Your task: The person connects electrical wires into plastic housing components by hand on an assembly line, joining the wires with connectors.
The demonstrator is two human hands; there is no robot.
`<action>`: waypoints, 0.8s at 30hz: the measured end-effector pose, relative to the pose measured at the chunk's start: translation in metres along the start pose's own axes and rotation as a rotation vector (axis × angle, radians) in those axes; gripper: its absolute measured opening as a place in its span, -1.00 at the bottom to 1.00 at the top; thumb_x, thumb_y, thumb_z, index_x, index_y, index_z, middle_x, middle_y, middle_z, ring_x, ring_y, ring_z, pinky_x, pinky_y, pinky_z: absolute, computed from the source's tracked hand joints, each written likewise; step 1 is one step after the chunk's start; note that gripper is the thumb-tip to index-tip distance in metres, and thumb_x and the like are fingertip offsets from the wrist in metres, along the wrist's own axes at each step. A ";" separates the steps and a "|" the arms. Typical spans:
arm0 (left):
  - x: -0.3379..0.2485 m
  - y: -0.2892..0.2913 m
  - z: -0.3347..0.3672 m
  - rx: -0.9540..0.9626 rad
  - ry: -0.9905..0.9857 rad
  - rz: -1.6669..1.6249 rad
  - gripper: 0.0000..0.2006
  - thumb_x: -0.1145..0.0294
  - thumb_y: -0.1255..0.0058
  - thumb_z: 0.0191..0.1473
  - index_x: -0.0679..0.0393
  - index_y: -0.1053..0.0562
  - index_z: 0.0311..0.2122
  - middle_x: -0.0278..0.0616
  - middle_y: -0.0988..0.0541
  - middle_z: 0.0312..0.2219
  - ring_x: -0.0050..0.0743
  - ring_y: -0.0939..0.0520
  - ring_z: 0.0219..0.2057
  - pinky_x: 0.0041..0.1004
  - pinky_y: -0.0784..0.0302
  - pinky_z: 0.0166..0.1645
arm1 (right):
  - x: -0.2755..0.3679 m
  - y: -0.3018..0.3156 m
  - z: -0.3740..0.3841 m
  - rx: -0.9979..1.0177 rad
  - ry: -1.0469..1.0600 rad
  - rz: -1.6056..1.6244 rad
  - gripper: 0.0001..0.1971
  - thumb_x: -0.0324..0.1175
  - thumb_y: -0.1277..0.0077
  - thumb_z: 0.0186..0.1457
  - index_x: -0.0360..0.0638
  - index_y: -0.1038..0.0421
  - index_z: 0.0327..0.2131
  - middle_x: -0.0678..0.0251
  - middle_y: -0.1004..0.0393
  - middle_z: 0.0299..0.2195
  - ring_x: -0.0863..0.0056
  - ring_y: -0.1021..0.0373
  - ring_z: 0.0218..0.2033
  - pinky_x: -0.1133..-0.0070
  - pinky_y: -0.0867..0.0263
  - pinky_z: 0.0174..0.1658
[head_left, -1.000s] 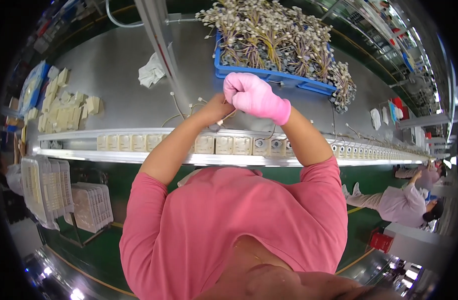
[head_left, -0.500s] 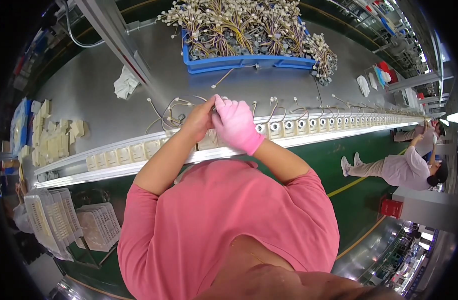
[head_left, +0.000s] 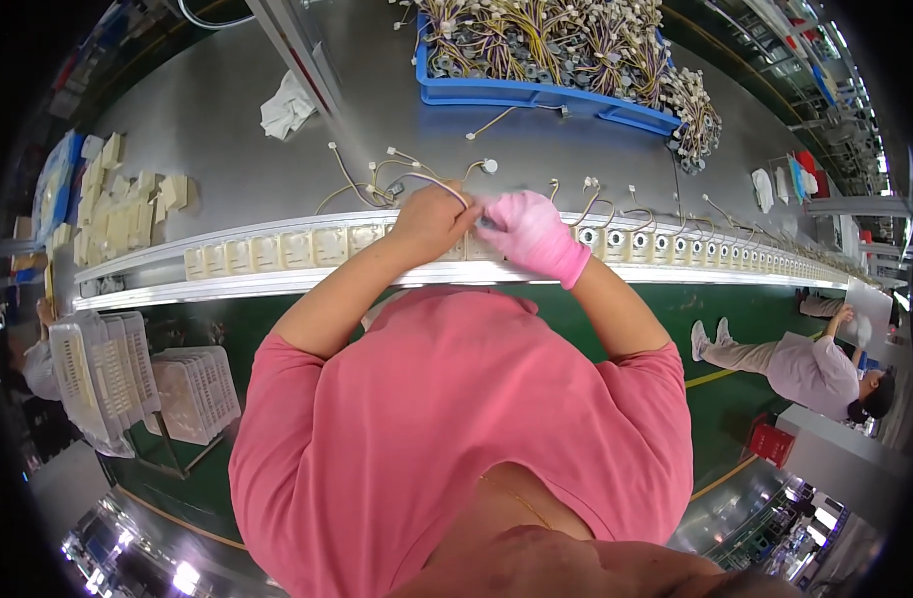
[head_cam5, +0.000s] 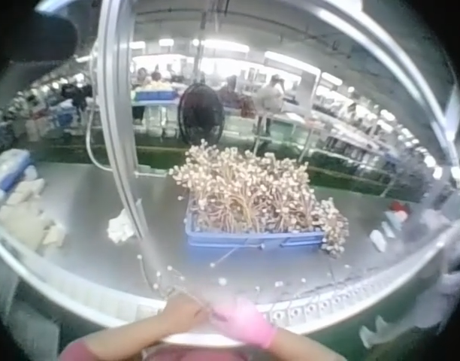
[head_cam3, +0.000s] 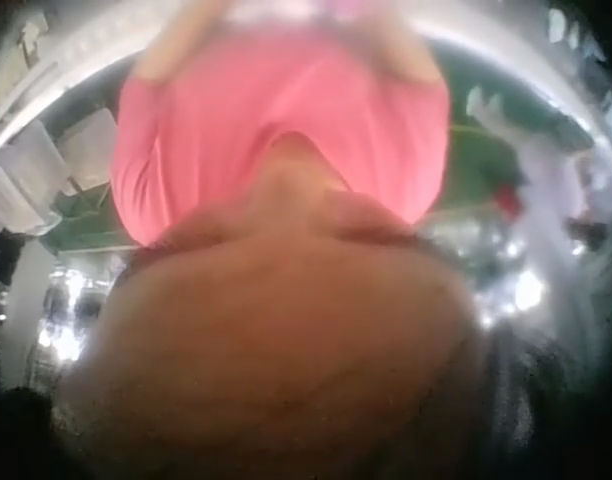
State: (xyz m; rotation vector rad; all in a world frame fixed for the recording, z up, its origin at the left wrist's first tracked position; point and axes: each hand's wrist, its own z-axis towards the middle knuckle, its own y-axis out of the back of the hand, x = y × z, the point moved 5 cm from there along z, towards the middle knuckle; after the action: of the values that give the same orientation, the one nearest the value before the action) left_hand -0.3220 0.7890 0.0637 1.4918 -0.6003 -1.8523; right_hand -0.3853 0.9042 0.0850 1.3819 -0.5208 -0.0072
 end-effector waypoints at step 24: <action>-0.016 -0.023 -0.016 -0.043 -0.065 0.197 -0.80 0.43 0.01 -0.14 0.23 -0.35 -0.34 -0.06 -0.38 -0.37 -0.10 -0.39 -0.26 -0.25 -0.24 -0.17 | 0.017 -0.020 -0.033 -0.386 -0.133 -0.033 -0.80 -0.38 0.00 -0.18 -0.07 -0.45 -0.37 0.34 -0.33 -0.53 0.29 -0.28 -0.40 0.38 -0.16 -0.25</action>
State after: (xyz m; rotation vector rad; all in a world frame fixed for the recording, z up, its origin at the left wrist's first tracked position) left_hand -0.3094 0.8166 0.0539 1.2999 -0.7074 -1.7556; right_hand -0.3524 0.9259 0.0694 1.0156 -0.5735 -0.2180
